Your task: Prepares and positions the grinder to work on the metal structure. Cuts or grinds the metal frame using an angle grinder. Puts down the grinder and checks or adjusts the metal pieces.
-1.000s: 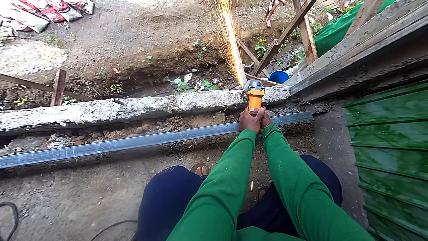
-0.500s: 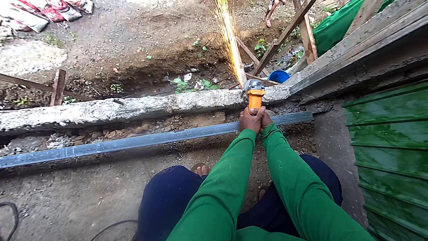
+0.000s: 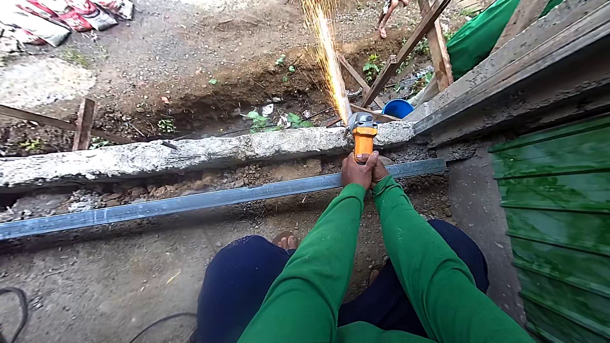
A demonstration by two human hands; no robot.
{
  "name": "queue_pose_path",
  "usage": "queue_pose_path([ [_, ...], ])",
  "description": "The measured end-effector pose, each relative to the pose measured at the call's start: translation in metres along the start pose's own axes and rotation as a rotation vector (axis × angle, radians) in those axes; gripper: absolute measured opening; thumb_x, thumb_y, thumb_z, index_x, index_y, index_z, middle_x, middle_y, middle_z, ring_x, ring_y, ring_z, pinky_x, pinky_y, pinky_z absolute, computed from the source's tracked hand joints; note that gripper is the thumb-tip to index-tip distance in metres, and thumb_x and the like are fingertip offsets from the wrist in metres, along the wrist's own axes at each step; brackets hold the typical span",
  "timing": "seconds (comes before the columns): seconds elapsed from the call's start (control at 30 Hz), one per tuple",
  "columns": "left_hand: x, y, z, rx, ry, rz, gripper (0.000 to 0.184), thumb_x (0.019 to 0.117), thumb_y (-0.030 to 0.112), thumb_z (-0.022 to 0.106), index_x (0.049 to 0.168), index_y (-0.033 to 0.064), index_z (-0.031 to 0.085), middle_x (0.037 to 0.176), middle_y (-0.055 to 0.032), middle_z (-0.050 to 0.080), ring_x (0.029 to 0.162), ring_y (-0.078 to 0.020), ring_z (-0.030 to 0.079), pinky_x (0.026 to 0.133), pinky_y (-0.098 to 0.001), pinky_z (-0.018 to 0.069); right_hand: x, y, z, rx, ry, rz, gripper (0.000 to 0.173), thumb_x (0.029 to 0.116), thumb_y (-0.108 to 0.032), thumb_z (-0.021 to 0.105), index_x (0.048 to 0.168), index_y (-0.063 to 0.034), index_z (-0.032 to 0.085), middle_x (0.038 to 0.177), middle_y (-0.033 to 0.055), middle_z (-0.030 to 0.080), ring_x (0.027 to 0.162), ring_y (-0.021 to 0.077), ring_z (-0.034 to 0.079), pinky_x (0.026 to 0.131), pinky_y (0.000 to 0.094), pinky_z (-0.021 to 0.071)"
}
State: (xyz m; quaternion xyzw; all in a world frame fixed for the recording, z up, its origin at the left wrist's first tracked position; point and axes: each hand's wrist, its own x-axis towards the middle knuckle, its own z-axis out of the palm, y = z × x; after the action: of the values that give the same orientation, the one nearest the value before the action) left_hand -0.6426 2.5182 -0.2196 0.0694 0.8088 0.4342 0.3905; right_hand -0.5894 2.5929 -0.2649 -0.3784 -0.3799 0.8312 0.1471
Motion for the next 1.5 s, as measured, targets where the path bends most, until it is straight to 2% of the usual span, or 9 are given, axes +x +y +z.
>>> queue_pose_path([
  [0.17,0.0003,0.0004,-0.0002,0.011,-0.005,-0.005,0.080,0.0899,0.068,0.066,0.141,0.0065,0.058,0.135,-0.0193,0.061,0.125,-0.0344,0.060,0.103,-0.0567,0.0501,0.0018,0.0016,-0.0009,0.008,0.002,-0.016,0.014,0.0941,-0.013,0.056,0.103,-0.0045,0.062,0.083,0.0081,0.068,0.078,0.0159,0.068,0.074,0.0352,0.0582],
  [0.27,0.0000,0.0002,0.0001,0.003,0.001,-0.003,0.078,0.0891,0.068,0.068,0.138,0.0072,0.060,0.134,-0.0189,0.062,0.123,-0.0339,0.061,0.102,-0.0570,0.0507,0.0001,0.0008,0.0003,0.036,-0.008,-0.014,0.014,0.0946,-0.012,0.056,0.105,-0.0047,0.061,0.085,0.0083,0.068,0.079,0.0159,0.068,0.075,0.0351,0.0586],
  [0.6,-0.0008,0.0002,-0.0009,0.000,0.002,0.001,0.078,0.0889,0.068,0.067,0.138,0.0079,0.060,0.134,-0.0186,0.061,0.123,-0.0332,0.060,0.101,-0.0561,0.0506,-0.0005,0.0003,0.0005,0.008,-0.001,-0.010,0.020,0.0944,-0.015,0.058,0.112,-0.0047,0.060,0.086,0.0071,0.067,0.080,0.0149,0.068,0.076,0.0342,0.0584],
  [0.87,-0.0002,0.0002,-0.0015,-0.002,-0.011,-0.007,0.079,0.0895,0.067,0.067,0.140,0.0073,0.059,0.136,-0.0191,0.061,0.124,-0.0342,0.060,0.103,-0.0574,0.0503,0.0002,0.0019,-0.0004,0.011,-0.031,-0.024,0.012,0.0931,-0.012,0.056,0.100,-0.0048,0.063,0.081,0.0065,0.067,0.077,0.0143,0.067,0.074,0.0344,0.0574],
  [1.27,0.0007,-0.0012,-0.0008,0.000,-0.007,-0.001,0.080,0.0899,0.067,0.067,0.141,0.0068,0.058,0.135,-0.0193,0.061,0.125,-0.0342,0.059,0.104,-0.0567,0.0493,0.0007,0.0026,-0.0005,-0.008,0.002,-0.018,0.018,0.0948,-0.014,0.056,0.107,-0.0033,0.062,0.084,0.0079,0.068,0.078,0.0156,0.068,0.075,0.0347,0.0583],
  [1.5,0.0001,-0.0005,-0.0005,0.004,0.000,-0.001,0.077,0.0905,0.066,0.067,0.139,0.0068,0.059,0.135,-0.0195,0.061,0.124,-0.0341,0.060,0.103,-0.0566,0.0501,-0.0018,-0.0011,0.0026,-0.043,0.012,-0.011,0.015,0.0947,-0.014,0.056,0.105,-0.0038,0.062,0.083,0.0080,0.068,0.078,0.0154,0.068,0.075,0.0346,0.0580],
])
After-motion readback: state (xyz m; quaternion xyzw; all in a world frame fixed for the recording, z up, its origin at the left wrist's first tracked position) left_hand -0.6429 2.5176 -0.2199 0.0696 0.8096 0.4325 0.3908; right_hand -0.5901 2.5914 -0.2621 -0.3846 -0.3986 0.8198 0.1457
